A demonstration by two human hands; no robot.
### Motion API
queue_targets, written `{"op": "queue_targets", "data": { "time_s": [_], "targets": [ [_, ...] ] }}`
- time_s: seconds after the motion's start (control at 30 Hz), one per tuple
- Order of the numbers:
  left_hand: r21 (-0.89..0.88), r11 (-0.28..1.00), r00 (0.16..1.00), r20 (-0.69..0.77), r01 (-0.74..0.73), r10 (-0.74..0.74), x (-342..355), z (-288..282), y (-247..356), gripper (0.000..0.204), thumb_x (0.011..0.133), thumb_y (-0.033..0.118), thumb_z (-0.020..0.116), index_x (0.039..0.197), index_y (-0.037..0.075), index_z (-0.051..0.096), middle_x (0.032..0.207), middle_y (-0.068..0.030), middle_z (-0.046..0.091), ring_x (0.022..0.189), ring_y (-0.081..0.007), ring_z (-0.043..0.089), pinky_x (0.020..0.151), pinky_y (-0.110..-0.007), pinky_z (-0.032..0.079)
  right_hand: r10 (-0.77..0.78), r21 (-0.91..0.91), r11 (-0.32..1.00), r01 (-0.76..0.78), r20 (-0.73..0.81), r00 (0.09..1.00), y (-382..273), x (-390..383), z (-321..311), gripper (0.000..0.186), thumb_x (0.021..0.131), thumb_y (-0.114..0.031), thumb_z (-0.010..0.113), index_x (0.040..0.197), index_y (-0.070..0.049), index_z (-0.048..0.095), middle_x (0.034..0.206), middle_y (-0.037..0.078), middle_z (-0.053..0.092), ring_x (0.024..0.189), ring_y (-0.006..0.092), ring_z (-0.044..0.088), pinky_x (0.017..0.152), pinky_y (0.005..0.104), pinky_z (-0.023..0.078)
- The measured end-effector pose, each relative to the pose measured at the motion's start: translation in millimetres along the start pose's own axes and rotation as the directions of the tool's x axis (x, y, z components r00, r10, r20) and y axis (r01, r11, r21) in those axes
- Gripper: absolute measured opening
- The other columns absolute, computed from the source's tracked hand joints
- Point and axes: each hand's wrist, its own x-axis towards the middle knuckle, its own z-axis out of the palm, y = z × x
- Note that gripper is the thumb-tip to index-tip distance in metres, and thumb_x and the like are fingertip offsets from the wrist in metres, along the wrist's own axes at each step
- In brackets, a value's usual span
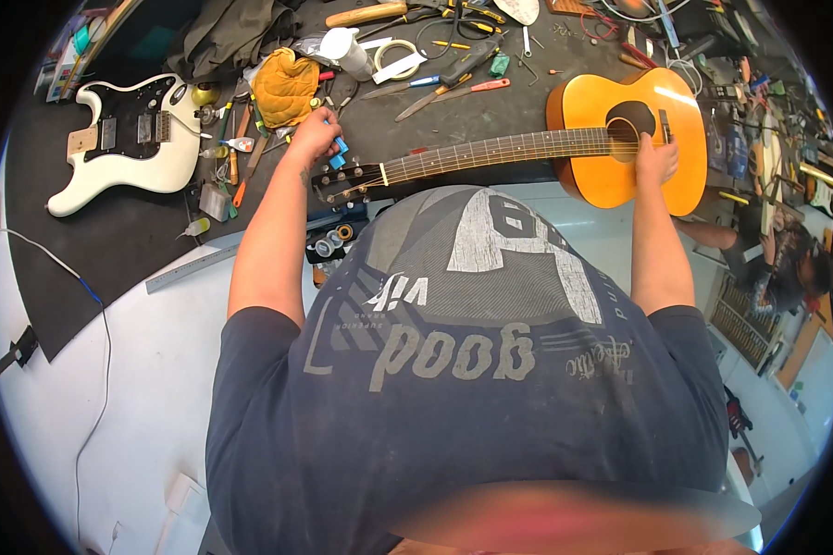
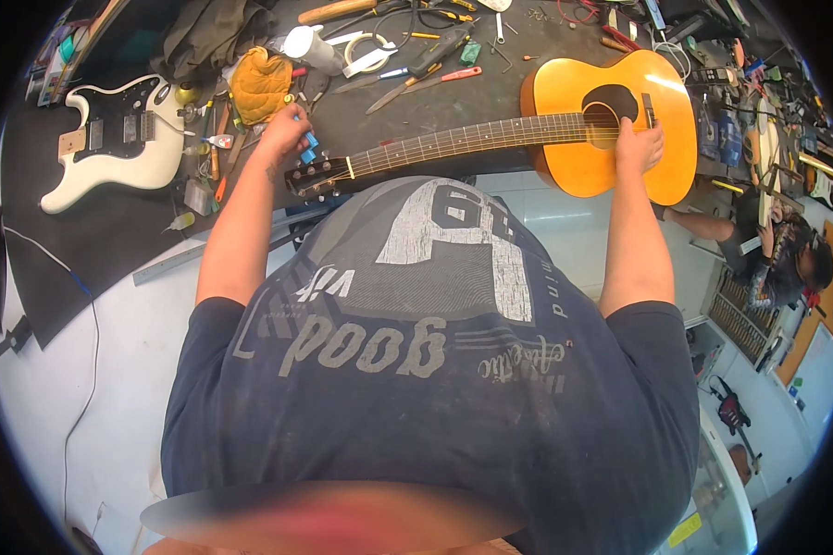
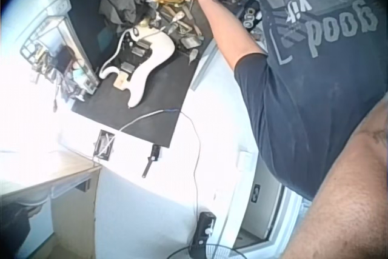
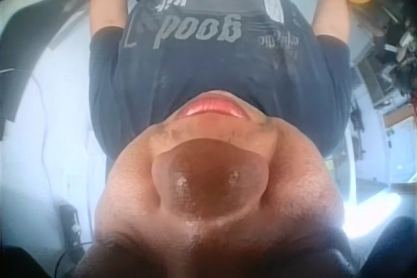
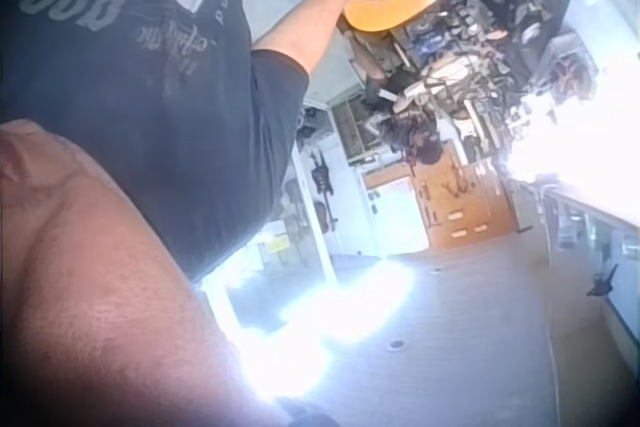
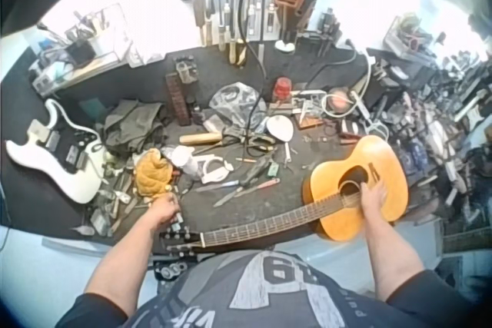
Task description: The person works on an acoustic guitar at a cluttered workbench. The person presses a part onto the bridge, uses a blue tool to work on the headstock near the nut, and then uses a cloth to wipe the guitar body and strings.
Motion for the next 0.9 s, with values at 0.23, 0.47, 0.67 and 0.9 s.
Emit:
{"op": "queue_targets", "data": {
  "time_s": [0.23, 0.47, 0.67, 0.9],
  "targets": [
    [0.02, 1.0, 0.997, -0.073, 0.019, -0.018, 0.4, 2.7, -5.2, 0.013, 0.089, 0.001, 0.063, 0.095, 0.006, 0.054, 0.074, -0.0098, 0.069, 0.054, -0.0166, 0.064, 0.046, -0.03, 0.048, -0.004, 0.046, 0.999, 0.005, -0.017, 1.0, 0.3, 0.2, -0.9, 0.083, 0.086, -0.04, 0.068, 0.155, -0.002, 0.042, 0.158, 0.023, 0.044, 0.151, 0.0379, 0.036, 0.126, 0.0481, 0.025],
    [0.093, 0.996, 0.987, -0.164, 0.017, -0.002, 5.5, 9.6, -11.3, 0.015, 0.086, 0.003, 0.068, 0.095, 0.006, 0.057, 0.078, -0.0127, 0.07, 0.058, -0.0204, 0.068, 0.052, -0.034, 0.054, -0.022, 0.06, 0.998, 0.024, -0.03, 0.999, 3.7, 0.8, 1.3, 0.084, 0.087, -0.043, 0.072, 0.154, -0.002, 0.043, 0.157, 0.024, 0.045, 0.15, 0.0389, 0.037, 0.125, 0.0486, 0.026],
    [0.427, 0.903, 0.942, -0.288, -0.036, 0.174, -0.3, 15.0, -11.7, 0.018, 0.081, 0.013, 0.072, 0.092, 0.005, 0.061, 0.087, -0.0208, 0.072, 0.084, -0.0387, 0.071, 0.077, -0.046, 0.056, -0.042, 0.069, 0.997, 0.044, -0.033, 0.999, 6.4, 2.4, 2.7, 0.087, 0.088, -0.049, 0.074, 0.153, 0.0, 0.043, 0.156, 0.025, 0.046, 0.149, 0.0396, 0.038, 0.124, 0.0482, 0.027],
    [0.57, 0.818, 0.904, -0.31, -0.071, 0.294, -14.4, 19.7, 1.4, 0.018, 0.081, 0.013, 0.071, 0.094, 0.004, 0.062, 0.093, -0.0239, 0.073, 0.094, -0.0436, 0.07, 0.083, -0.051, 0.054, -0.041, 0.062, 0.997, 0.043, -0.033, 0.999, 3.2, 0.8, 0.0, 0.091, 0.088, -0.055, 0.075, 0.153, 0.0, 0.043, 0.156, 0.025, 0.046, 0.148, 0.0394, 0.038, 0.124, 0.0482, 0.027]
  ]
}}
